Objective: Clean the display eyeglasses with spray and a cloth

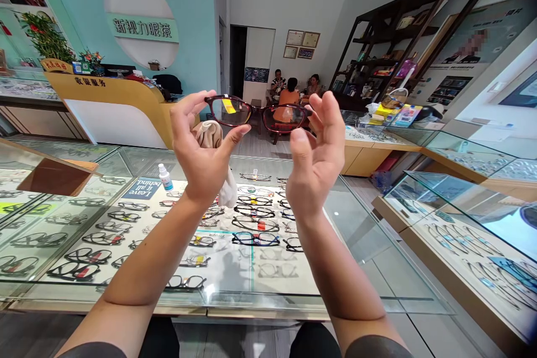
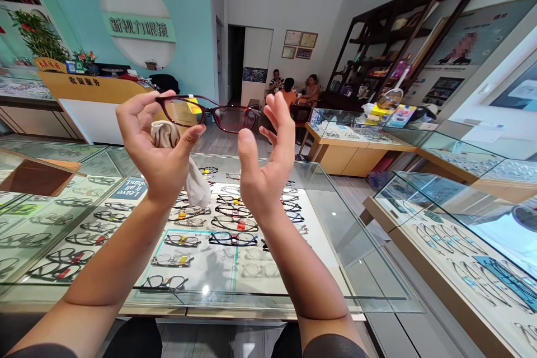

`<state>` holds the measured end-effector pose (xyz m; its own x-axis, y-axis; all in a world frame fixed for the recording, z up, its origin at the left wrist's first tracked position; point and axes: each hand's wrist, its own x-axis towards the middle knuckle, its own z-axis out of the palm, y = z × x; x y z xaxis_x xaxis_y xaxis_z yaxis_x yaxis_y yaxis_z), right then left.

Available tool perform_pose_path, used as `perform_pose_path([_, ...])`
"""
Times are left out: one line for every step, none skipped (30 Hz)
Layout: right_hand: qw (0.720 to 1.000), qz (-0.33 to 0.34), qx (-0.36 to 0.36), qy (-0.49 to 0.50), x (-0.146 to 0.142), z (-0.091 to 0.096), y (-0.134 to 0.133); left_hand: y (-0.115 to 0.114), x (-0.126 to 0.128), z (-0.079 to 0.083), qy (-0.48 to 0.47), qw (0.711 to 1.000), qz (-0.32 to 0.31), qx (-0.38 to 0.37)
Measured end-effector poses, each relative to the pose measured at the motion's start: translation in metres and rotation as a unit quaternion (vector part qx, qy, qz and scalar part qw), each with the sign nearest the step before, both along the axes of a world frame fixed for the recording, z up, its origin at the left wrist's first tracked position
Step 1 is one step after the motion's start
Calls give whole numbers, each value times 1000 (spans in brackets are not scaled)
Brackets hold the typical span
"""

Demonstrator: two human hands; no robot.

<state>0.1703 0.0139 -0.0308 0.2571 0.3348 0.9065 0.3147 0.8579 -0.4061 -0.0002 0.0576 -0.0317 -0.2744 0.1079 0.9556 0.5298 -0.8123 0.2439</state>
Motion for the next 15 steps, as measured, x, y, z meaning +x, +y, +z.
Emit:
perform_pose_path([1000, 0, -1, 2, 1, 0, 1, 0, 0, 1, -1, 1000, 5, 5])
perform_pose_path([1000, 2, -4, 5, 3, 1, 3, 1, 0, 1, -1, 1000, 7, 12])
perform_pose_path([1000, 6, -8, 9, 4, 2, 4, 1, 1, 1, -2, 1000, 6, 19])
perform_pose_path([1000, 12, -14, 14, 5, 2, 4, 1, 1, 2, -3, 1000, 3, 27])
perform_pose_path([999, 20, -21, 19, 5, 3, 5, 1, 1, 2, -3, 999, 0, 33])
perform_pose_path([999, 27, -27, 26, 5, 4, 5, 0, 1, 2, -3, 999, -2, 36])
perform_pose_path([998, 34, -32, 34, 5, 5, 4, 0, 1, 2, -3, 999, -3, 37])
perform_pose_path([998, 40, -35, 42, 5, 6, 4, -1, 1, 2, -4, 999, -3, 36])
perform_pose_path([997, 45, -37, 49, 5, 6, 4, -1, 1, 2, -5, 999, -3, 34])
perform_pose_path([997, 49, -38, 55, 4, 6, 4, -1, 1, 1, -6, 1000, 0, 29])
perform_pose_path([996, 54, -40, 60, 5, 6, 4, -2, 1, 1, -7, 1000, 4, 23])
perform_pose_path([995, 61, -43, 64, 5, 6, 5, -2, 0, 0, -8, 1000, 8, 16])
perform_pose_path([994, 68, -48, 67, 6, 6, 6, -2, 0, -1, -8, 1000, 11, 9])
perform_pose_path([993, 76, -52, 71, 6, 5, 8, -2, 0, -1, -8, 1000, 13, 3])
perform_pose_path([992, 83, -56, 76, 7, 5, 9, -1, 0, -2, -7, 1000, 14, -2])
